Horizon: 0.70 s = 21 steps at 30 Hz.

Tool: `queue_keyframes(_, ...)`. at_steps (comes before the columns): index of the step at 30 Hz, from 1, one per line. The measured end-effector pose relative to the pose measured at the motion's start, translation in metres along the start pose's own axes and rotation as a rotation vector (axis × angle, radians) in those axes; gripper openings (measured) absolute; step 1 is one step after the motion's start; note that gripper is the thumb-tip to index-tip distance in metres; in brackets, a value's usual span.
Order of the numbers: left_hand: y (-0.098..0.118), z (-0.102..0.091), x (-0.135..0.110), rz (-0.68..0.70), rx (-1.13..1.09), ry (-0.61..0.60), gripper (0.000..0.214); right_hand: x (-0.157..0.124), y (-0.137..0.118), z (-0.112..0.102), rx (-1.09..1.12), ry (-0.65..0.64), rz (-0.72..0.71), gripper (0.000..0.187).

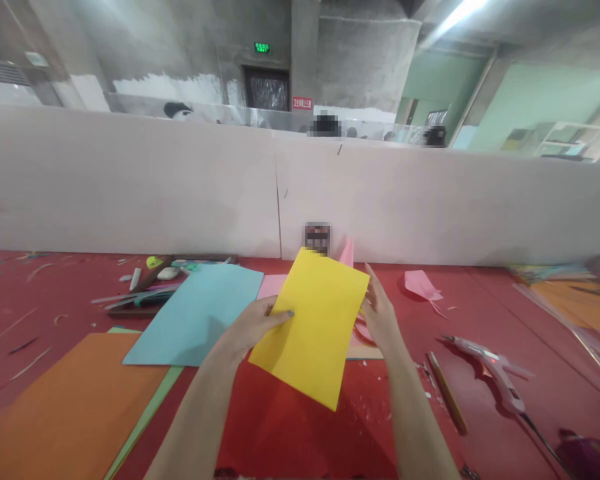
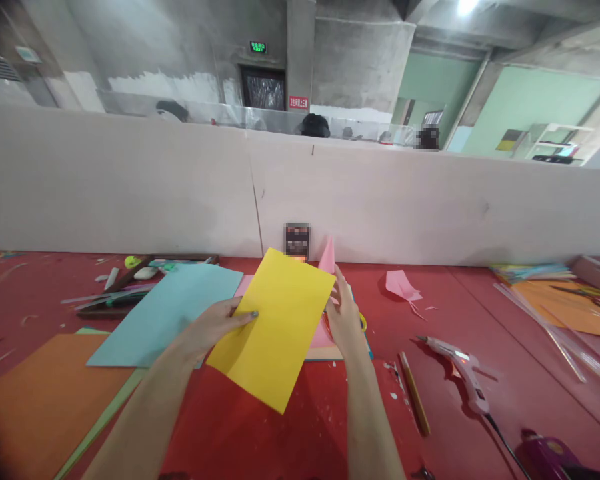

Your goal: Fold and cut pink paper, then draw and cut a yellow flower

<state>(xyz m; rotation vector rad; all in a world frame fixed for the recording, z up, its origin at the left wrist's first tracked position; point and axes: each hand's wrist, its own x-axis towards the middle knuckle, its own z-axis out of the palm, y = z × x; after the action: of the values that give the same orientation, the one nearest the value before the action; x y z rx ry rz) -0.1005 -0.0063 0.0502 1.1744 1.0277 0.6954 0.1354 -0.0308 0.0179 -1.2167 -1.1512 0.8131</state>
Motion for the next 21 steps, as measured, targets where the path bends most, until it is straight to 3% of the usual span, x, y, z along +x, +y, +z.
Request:
queue_keyframes(5,-0.001,0.001,0.001,0.023,0.037,0.013,0.036,0.007,0.002,0.006,0.354,0.083,0.278,0.063)
queue_keyframes(13,0.011,0.011,-0.007,-0.001,0.101,-0.016,0.037,-0.006,-0.019,0.008,0.235,0.052,0.202,0.037)
queue_keyframes(18,0.027,0.025,-0.021,0.097,0.031,0.110,0.041,-0.015,-0.042,0.011,0.188,-0.111,0.174,0.035)
queue_keyframes(21,0.028,0.025,-0.030,0.157,0.022,0.317,0.039,-0.025,-0.059,0.016,0.176,-0.155,0.152,0.035)
